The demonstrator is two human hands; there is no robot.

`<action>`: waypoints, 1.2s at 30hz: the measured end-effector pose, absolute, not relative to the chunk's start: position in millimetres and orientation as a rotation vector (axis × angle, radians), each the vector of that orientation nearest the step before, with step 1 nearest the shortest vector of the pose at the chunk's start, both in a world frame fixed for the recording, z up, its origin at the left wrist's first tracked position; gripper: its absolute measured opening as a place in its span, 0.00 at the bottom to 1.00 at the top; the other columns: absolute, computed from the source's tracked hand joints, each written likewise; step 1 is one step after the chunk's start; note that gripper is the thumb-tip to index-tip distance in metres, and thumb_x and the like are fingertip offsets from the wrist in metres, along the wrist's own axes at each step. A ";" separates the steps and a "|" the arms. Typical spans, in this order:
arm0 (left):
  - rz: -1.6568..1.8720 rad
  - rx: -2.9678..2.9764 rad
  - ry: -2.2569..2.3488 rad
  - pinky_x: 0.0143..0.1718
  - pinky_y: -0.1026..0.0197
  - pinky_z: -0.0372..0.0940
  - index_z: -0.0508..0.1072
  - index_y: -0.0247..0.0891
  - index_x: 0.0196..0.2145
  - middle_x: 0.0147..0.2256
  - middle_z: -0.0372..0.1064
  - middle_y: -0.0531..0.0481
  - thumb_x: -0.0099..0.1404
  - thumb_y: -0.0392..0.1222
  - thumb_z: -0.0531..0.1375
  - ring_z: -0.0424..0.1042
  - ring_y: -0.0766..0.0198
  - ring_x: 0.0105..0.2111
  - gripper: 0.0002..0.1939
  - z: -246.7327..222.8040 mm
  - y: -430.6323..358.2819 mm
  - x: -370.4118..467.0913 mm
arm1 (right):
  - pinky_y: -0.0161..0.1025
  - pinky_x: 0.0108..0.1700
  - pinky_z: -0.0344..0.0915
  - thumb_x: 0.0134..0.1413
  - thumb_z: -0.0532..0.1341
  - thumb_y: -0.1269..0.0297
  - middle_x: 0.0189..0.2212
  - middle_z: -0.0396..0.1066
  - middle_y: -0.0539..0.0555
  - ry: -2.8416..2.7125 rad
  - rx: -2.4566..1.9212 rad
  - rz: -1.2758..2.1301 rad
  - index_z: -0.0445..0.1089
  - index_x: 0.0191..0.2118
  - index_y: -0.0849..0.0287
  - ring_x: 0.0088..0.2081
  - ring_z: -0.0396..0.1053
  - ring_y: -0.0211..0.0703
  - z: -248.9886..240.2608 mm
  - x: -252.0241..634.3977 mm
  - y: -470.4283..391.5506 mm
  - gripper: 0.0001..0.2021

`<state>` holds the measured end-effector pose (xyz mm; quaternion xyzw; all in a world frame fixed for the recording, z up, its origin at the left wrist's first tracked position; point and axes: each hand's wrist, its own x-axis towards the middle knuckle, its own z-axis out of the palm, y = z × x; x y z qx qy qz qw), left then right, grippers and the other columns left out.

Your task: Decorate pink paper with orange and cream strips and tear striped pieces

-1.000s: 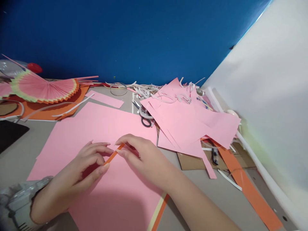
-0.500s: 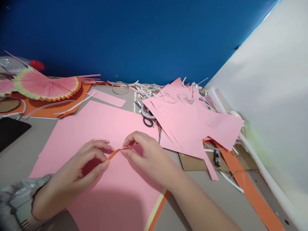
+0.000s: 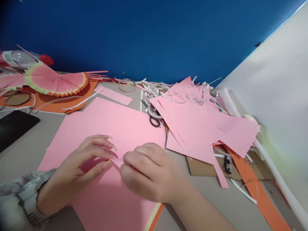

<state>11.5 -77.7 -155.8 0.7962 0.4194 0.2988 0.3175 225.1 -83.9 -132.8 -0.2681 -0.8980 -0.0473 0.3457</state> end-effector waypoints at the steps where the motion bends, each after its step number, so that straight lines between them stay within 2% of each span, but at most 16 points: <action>1: 0.794 2.104 1.103 0.54 0.53 0.55 0.69 0.43 0.36 0.43 0.64 0.51 0.63 0.36 0.55 0.56 0.60 0.52 0.06 -156.0 -77.7 11.5 | 0.40 0.34 0.66 0.53 0.53 0.77 0.30 0.72 0.54 -2.331 -0.693 -0.119 0.66 0.33 0.58 0.34 0.66 0.42 -133.0 225.3 -83.8 0.08; 4: 0.795 2.110 1.095 0.54 0.53 0.55 0.69 0.43 0.36 0.42 0.64 0.50 0.63 0.35 0.55 0.56 0.60 0.52 0.05 -155.1 -78.0 12.6 | 0.40 0.36 0.66 0.53 0.54 0.77 0.32 0.71 0.54 -2.338 -0.728 -0.078 0.65 0.35 0.58 0.35 0.65 0.42 -136.7 224.7 -83.4 0.08; 8: 0.722 2.111 1.082 0.55 0.54 0.53 0.69 0.42 0.35 0.42 0.63 0.51 0.63 0.35 0.55 0.56 0.62 0.51 0.05 -152.1 -79.2 15.2 | 0.42 0.43 0.63 0.50 0.61 0.71 0.35 0.70 0.53 -2.303 -0.933 0.148 0.64 0.40 0.57 0.39 0.65 0.41 -140.9 218.9 -83.2 0.10; 12: 0.657 2.079 1.076 0.54 0.56 0.54 0.68 0.43 0.33 0.44 0.63 0.52 0.64 0.36 0.54 0.55 0.62 0.51 0.05 -153.7 -78.7 15.7 | 0.38 0.41 0.61 0.55 0.57 0.70 0.31 0.69 0.50 -2.262 -1.106 0.552 0.66 0.35 0.57 0.36 0.64 0.37 -136.7 212.3 -82.3 0.02; 18: 0.618 2.061 1.059 0.51 0.58 0.53 0.65 0.41 0.26 0.44 0.63 0.54 0.65 0.38 0.52 0.56 0.63 0.50 0.09 -159.5 -75.2 17.0 | 0.36 0.44 0.58 0.59 0.53 0.68 0.33 0.69 0.47 -2.096 -1.350 0.950 0.66 0.35 0.54 0.38 0.64 0.35 -132.0 211.4 -79.8 0.06; 29: 0.609 2.078 1.060 0.51 0.60 0.52 0.62 0.41 0.27 0.43 0.62 0.55 0.65 0.36 0.51 0.55 0.65 0.51 0.09 -158.5 -75.3 16.5 | 0.33 0.42 0.61 0.60 0.52 0.65 0.35 0.70 0.46 -1.815 -1.433 0.984 0.65 0.36 0.54 0.38 0.67 0.34 -140.4 220.9 -71.8 0.06; 32: 0.607 2.078 1.062 0.51 0.60 0.52 0.63 0.41 0.27 0.43 0.62 0.54 0.65 0.36 0.50 0.56 0.64 0.50 0.09 -158.4 -74.5 17.2 | 0.32 0.42 0.63 0.61 0.50 0.63 0.36 0.69 0.46 -1.771 -1.392 1.042 0.65 0.39 0.54 0.39 0.68 0.34 -138.5 222.8 -71.8 0.08; 36: 0.612 2.080 1.039 0.51 0.60 0.52 0.63 0.41 0.27 0.43 0.62 0.54 0.65 0.37 0.51 0.56 0.65 0.50 0.09 -158.8 -75.4 17.6 | 0.33 0.46 0.60 0.58 0.55 0.64 0.39 0.69 0.46 -1.950 -1.346 0.983 0.66 0.42 0.51 0.42 0.65 0.34 -136.3 219.7 -74.8 0.07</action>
